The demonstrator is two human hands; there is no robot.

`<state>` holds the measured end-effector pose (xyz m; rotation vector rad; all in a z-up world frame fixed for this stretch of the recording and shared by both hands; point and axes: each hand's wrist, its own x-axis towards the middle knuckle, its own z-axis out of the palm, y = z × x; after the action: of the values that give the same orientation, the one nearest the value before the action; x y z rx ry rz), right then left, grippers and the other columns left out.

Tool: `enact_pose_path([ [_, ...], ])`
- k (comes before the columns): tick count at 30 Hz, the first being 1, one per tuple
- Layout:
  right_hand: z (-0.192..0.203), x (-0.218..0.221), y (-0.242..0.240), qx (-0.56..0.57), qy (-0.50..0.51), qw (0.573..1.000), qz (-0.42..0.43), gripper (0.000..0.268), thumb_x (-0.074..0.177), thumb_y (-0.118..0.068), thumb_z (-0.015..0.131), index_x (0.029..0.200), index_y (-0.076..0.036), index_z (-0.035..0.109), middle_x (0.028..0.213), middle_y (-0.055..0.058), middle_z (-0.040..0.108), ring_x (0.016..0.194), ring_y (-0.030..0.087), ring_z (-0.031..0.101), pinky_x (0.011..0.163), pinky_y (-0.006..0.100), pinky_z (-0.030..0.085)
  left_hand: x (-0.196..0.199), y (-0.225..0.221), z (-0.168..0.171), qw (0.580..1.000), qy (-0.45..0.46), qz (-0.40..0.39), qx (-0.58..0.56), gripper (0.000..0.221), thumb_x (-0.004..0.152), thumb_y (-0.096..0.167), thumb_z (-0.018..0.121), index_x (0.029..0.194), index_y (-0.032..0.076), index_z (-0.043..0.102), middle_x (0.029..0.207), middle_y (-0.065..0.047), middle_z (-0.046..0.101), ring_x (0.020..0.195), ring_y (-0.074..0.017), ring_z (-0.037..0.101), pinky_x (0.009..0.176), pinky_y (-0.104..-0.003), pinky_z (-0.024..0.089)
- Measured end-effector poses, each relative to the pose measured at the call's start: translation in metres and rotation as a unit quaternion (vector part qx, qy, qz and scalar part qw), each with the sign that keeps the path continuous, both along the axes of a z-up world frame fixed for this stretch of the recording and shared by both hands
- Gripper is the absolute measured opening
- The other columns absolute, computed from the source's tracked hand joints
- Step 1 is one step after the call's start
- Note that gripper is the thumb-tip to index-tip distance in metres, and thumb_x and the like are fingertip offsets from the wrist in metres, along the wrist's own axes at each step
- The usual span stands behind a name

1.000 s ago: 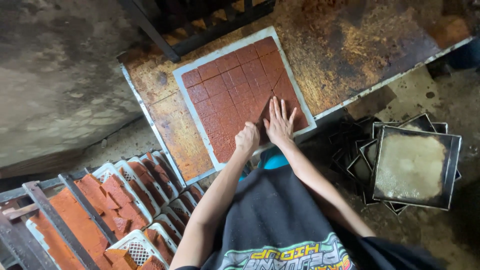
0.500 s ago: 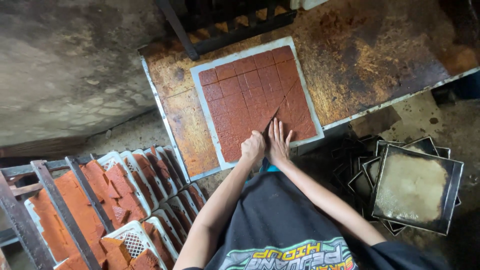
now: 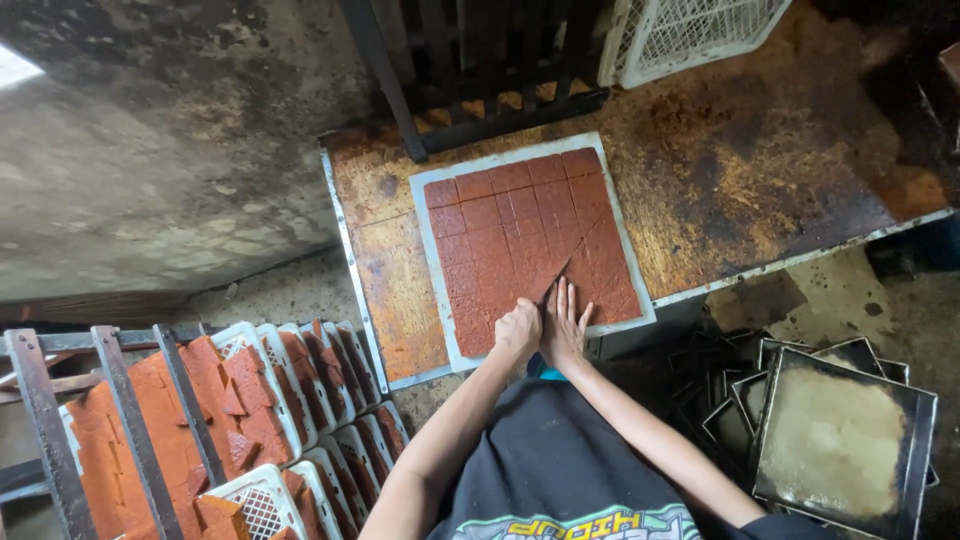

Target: Cutting a large sheet of bread into squares with a knife and organizing the pieces on a tray.

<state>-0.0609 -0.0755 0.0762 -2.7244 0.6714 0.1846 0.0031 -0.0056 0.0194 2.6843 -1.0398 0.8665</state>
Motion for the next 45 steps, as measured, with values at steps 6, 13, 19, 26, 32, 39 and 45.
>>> enact_pose_path([
  [6, -0.005, 0.000, -0.002, -0.009, 0.018, 1.000, 0.009, 0.084, 0.096, -0.021, 0.052, 0.162, -0.005, 0.003, 0.172, 0.014, -0.016, 0.157, 0.032, -0.016, 0.116, 0.074, -0.006, 0.001, -0.002, 0.006, 1.000, 0.011, 0.003, 0.002, 0.037, 0.081, 0.009, 0.051, 0.110, -0.011, 0.062, 0.056, -0.009, 0.048, 0.037, -0.0314, 0.057, 0.036, -0.047, 0.044],
  [13, -0.012, 0.000, -0.004, -0.025, 0.031, 0.999, 0.008, 0.081, 0.098, -0.026, 0.049, 0.162, -0.005, 0.005, 0.172, 0.014, -0.016, 0.158, 0.032, -0.017, 0.117, 0.073, -0.004, -0.002, -0.002, 0.008, 0.999, 0.053, 0.002, 0.001, 0.038, 0.080, 0.008, 0.050, 0.110, -0.012, 0.061, 0.055, -0.008, 0.053, 0.040, -0.0320, 0.061, 0.036, -0.047, 0.045],
  [19, -0.014, 0.000, -0.004, -0.028, 0.041, 0.999, 0.015, 0.082, 0.098, -0.028, 0.049, 0.162, -0.005, 0.003, 0.171, 0.015, -0.017, 0.158, 0.033, -0.017, 0.116, 0.074, -0.005, 0.000, -0.002, 0.020, 0.999, 0.045, 0.001, 0.005, 0.039, 0.080, 0.008, 0.051, 0.112, -0.013, 0.060, 0.055, -0.011, 0.052, 0.040, -0.0342, 0.061, 0.036, -0.048, 0.045],
  [26, -0.028, 0.002, -0.007, -0.040, 0.049, 0.998, 0.026, 0.085, 0.097, -0.033, 0.046, 0.161, -0.002, -0.001, 0.171, 0.019, -0.016, 0.157, 0.036, -0.016, 0.115, 0.076, -0.003, 0.002, 0.000, 0.013, 0.990, 0.134, 0.002, 0.044, 0.039, 0.083, 0.009, 0.047, 0.113, -0.012, 0.061, 0.057, -0.006, 0.055, 0.045, -0.0317, 0.065, 0.040, -0.046, 0.049],
  [32, -0.022, 0.005, -0.006, -0.041, 0.069, 0.996, 0.026, 0.084, 0.098, -0.033, 0.044, 0.161, -0.001, -0.002, 0.170, 0.020, -0.016, 0.157, 0.036, -0.017, 0.115, 0.076, -0.004, 0.002, -0.002, 0.001, 0.999, 0.047, 0.007, 0.016, 0.041, 0.082, 0.008, 0.047, 0.116, -0.012, 0.060, 0.058, -0.012, 0.048, 0.041, -0.0338, 0.059, 0.039, -0.047, 0.046],
  [39, -0.013, 0.006, -0.002, -0.045, 0.080, 0.996, 0.013, 0.082, 0.099, -0.031, 0.042, 0.161, 0.000, 0.000, 0.171, 0.020, -0.016, 0.158, 0.035, -0.017, 0.117, 0.073, -0.007, -0.006, 0.005, -0.016, 0.990, 0.134, -0.004, 0.049, 0.040, 0.083, 0.009, 0.048, 0.116, -0.011, 0.061, 0.059, -0.008, 0.052, 0.046, -0.0292, 0.063, 0.041, -0.046, 0.049],
  [45, -0.021, 0.003, -0.001, -0.062, 0.094, 0.994, 0.005, 0.084, 0.098, -0.035, 0.043, 0.162, -0.002, -0.001, 0.171, 0.017, -0.017, 0.158, 0.032, -0.018, 0.119, 0.071, -0.006, -0.007, 0.004, -0.019, 0.972, 0.228, -0.011, 0.060, 0.044, 0.085, 0.012, 0.045, 0.119, -0.014, 0.056, 0.061, -0.011, 0.062, 0.049, -0.0349, 0.068, 0.043, -0.051, 0.053],
])
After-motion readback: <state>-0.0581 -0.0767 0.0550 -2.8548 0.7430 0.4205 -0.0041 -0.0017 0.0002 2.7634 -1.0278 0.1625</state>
